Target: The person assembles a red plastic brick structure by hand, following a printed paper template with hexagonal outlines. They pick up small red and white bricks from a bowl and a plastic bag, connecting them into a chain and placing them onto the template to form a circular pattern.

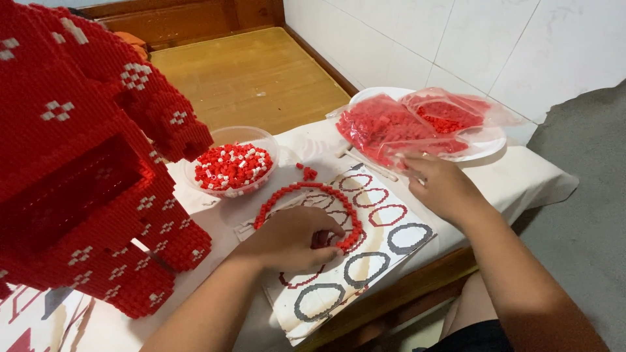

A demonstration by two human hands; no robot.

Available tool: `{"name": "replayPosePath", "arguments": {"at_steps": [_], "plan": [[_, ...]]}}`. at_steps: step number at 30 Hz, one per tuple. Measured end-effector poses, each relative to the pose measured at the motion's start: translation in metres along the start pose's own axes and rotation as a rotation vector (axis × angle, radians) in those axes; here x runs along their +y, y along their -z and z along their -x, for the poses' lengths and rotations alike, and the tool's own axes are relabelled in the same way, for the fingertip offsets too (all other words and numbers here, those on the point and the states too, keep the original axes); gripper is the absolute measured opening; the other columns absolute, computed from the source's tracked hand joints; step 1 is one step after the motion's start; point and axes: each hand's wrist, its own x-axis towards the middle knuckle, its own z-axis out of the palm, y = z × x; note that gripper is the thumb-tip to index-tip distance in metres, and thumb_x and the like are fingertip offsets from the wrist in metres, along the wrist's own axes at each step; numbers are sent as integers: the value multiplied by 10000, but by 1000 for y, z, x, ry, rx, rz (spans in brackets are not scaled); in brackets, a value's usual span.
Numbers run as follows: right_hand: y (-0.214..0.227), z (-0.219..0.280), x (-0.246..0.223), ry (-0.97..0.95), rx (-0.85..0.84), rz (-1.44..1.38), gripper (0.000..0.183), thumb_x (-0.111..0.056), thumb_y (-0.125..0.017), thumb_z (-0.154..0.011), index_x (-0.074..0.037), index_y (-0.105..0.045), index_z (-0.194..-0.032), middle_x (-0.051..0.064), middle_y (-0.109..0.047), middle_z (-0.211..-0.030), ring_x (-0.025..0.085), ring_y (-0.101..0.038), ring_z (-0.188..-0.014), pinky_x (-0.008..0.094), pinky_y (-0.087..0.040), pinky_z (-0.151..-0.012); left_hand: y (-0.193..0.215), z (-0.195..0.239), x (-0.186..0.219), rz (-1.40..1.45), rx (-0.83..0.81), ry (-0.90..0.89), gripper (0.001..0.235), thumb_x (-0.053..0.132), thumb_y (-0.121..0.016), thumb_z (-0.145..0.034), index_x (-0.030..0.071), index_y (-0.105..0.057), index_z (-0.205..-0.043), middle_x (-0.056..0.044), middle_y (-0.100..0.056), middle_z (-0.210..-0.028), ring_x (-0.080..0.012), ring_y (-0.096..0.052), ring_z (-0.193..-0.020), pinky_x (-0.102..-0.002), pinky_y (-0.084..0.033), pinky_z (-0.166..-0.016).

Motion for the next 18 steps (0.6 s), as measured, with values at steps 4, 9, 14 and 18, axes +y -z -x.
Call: {"name": "replayPosePath", "arguments": {"at_steps": [4,9,14,18], "plan": [[-29,-7,33,227,298,117,245,-62,-615,-960,-24,-766,-1148,204,-754,-1131,380,-728,-1023,424,-590,-876,-1,0,3,-1,0,15,412,326,-650,-890,97,-749,-1219,-141,-746,-940,-273,-729,-813,-381,-559,-753],[-9,-5,-2,-145,-103,318,493,-249,-547,-948,-223,-581,-1438,104,-508,-1554,367,-731,-1080,496,-605,-891,0,-1,1,-3,-13,8,420,328,-658,-886,96,-747,-1225,-141,-744,-935,-264,-723,-804,-374,-558,-739],[-19,-21,12,-149,-151,271,467,-219,-528,-940,-189,-611,-1398,116,-542,-1467,411,-725,-1070,517,-599,-876,0,-1,2,8,-14,0,425,320,-649,-899,72,-736,-1233,-149,-738,-950,-277,-716,-833,-382,-553,-757],[-12,-19,2,-131,-155,229,405,-160,-523,-937,-168,-697,-1302,142,-596,-1319,432,-726,-1042,512,-600,-865,1,-1,2,-15,-24,15,436,336,-648,-892,93,-738,-1243,-147,-744,-966,-268,-722,-831,-376,-559,-750]]}}
